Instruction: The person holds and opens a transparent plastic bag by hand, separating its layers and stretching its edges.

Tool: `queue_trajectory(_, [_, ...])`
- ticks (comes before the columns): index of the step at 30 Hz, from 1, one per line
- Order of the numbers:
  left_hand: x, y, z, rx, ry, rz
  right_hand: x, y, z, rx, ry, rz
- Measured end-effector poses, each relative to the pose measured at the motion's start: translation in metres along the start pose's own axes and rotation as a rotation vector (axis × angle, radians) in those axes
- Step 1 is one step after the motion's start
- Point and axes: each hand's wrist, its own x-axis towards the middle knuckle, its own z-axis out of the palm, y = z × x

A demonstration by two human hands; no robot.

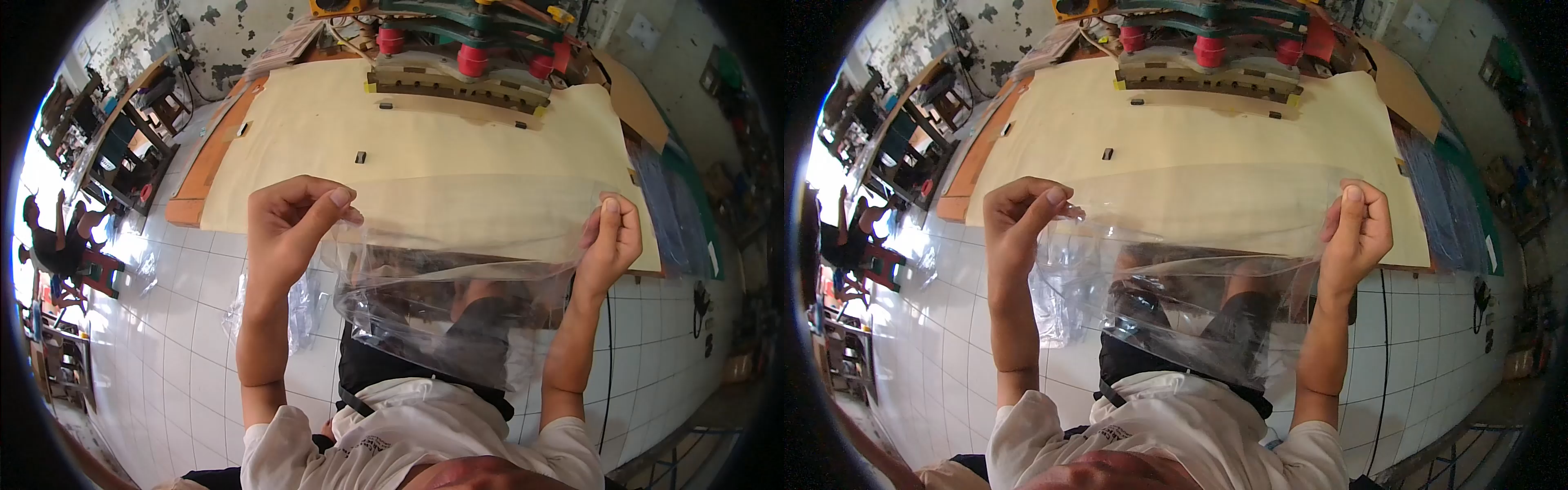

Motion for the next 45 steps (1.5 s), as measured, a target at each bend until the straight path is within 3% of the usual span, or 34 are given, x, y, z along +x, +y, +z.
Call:
queue_trajectory(18, [0.0, -0.001, 0.004, 0.008, 0.001, 0.013, 0.0, -0.005, 0.001, 0.027, 0.021, 0.005])
queue_trajectory(27, [0.0, -0.012, 0.012, -0.034, -0.171, 0.005, -0.001, -0.009, 0.004, 0.048, 0.014, 0.002])
queue_trajectory(32, [0.003, -0.021, 0.016, -0.302, -0.161, 0.07, -0.001, -0.007, 0.003, 0.055, -0.01, 0.009])
queue_trajectory(39, [0.005, -0.034, 0.011, -0.392, -0.219, 0.09, -0.006, -0.006, 0.005, 0.089, -0.035, 0.053])
queue_trajectory(41, [0.004, -0.028, 0.023, -0.349, 0.101, 0.129, -0.005, -0.005, 0.004, 0.078, -0.02, 0.064])
queue_trajectory(42, [0.005, -0.027, 0.023, -0.348, 0.1, 0.129, -0.004, -0.004, 0.003, 0.079, -0.02, 0.065])
queue_trajectory(44, [0.01, -0.026, 0.023, -0.125, 0.226, 0.505, -0.001, -0.004, 0.0, 0.09, -0.023, 0.081])
queue_trajectory(45, [0.012, -0.026, 0.018, -0.124, 0.225, 0.504, 0.0, -0.005, 0.0, 0.091, -0.023, 0.082])
